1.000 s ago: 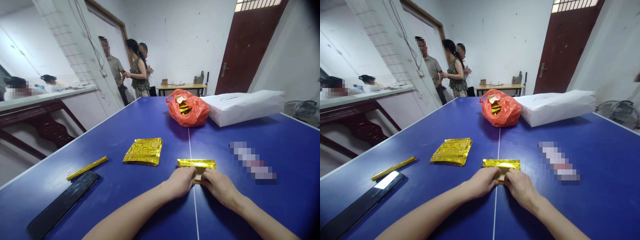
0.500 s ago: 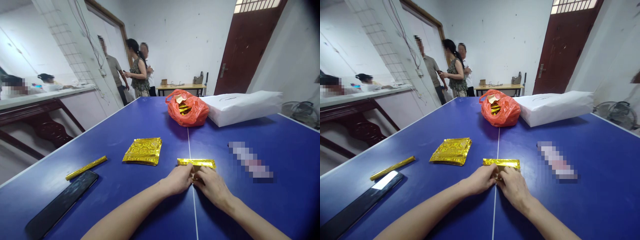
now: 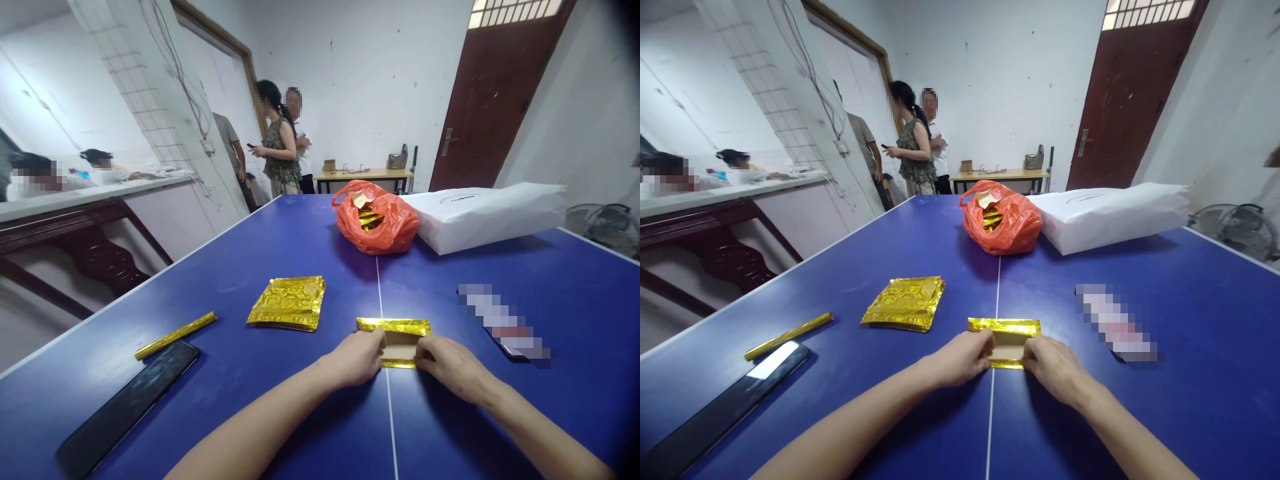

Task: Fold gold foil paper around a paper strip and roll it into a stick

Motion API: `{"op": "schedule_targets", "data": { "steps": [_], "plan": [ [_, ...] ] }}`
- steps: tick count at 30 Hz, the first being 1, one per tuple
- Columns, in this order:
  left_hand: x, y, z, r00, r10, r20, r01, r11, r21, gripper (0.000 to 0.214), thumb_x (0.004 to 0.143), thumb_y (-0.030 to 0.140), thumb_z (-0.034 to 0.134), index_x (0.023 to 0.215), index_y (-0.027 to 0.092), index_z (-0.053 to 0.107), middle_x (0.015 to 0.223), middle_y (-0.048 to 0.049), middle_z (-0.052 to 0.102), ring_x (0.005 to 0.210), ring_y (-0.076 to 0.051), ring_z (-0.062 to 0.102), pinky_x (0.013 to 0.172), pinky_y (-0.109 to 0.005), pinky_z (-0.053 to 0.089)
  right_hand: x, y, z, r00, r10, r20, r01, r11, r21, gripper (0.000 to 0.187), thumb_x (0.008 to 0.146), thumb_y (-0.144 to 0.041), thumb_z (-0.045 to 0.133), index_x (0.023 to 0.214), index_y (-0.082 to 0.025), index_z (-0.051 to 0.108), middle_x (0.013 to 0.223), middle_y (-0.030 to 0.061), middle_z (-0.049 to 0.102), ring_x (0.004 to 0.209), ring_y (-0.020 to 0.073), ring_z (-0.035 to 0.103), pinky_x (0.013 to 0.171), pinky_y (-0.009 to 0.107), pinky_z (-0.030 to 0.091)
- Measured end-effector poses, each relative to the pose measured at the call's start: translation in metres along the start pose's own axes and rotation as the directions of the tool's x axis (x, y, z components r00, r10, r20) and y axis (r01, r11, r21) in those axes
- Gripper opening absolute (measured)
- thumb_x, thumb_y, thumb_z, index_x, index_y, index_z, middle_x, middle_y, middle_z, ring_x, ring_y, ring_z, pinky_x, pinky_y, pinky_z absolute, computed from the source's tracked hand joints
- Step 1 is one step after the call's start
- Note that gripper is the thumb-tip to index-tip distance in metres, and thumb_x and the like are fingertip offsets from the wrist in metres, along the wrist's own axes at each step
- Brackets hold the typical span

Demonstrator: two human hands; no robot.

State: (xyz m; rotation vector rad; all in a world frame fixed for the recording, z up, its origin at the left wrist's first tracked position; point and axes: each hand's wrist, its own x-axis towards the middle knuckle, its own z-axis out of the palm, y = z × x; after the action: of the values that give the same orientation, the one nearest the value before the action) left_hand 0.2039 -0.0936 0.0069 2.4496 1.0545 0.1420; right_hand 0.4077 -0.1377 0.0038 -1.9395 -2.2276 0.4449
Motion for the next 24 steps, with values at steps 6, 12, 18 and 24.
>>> {"op": "schedule_targets", "data": {
  "steps": [6,12,18,24],
  "plan": [
    [-0.004,-0.007,-0.007,0.999,-0.008,0.05,0.005,0.998,0.057,0.021,0.073,0.012,0.045,0.092,0.02,0.049,0.086,-0.0049,0.062,0.077,-0.02,0.058,0.062,-0.026,0.04,0.0,0.008,-0.005,0.999,0.006,0.042,-0.007,1.0,0.014,0.011,0.073,-0.018,0.051,0.071,-0.022,0.061,0.075,0.001,0.065,0.071,0.0168,0.058,0.06,0.026,0.037],
    [-0.009,-0.013,-0.017,0.993,-0.004,0.116,-0.008,0.995,0.102,0.021,0.072,0.01,0.044,0.089,0.021,0.05,0.087,-0.0032,0.062,0.076,-0.018,0.057,0.059,-0.024,0.039,-0.001,0.006,-0.006,0.999,-0.008,0.046,0.008,1.0,0.011,0.011,0.073,-0.018,0.051,0.07,-0.022,0.061,0.076,0.0009,0.065,0.071,0.0167,0.058,0.06,0.026,0.037],
    [-0.012,0.005,-0.019,1.0,-0.006,0.026,0.001,0.983,0.183,0.02,0.073,0.024,0.052,0.092,0.018,0.051,0.091,-0.0077,0.06,0.082,-0.022,0.056,0.064,-0.028,0.041,0.0,0.005,-0.007,0.999,-0.003,0.049,0.003,1.0,-0.003,0.012,0.073,-0.017,0.05,0.072,-0.022,0.061,0.076,0.0011,0.065,0.072,0.017,0.059,0.06,0.025,0.037],
    [-0.002,0.023,0.01,0.987,0.064,-0.146,-0.045,0.99,0.131,0.031,0.079,0.039,0.054,0.1,0.016,0.048,0.097,-0.0077,0.057,0.091,-0.022,0.052,0.076,-0.031,0.042,0.0,0.002,-0.007,0.998,0.011,0.057,-0.01,1.0,-0.019,0.014,0.072,-0.015,0.049,0.071,-0.022,0.062,0.076,0.0018,0.066,0.071,0.0178,0.059,0.059,0.026,0.036]
  ]
}}
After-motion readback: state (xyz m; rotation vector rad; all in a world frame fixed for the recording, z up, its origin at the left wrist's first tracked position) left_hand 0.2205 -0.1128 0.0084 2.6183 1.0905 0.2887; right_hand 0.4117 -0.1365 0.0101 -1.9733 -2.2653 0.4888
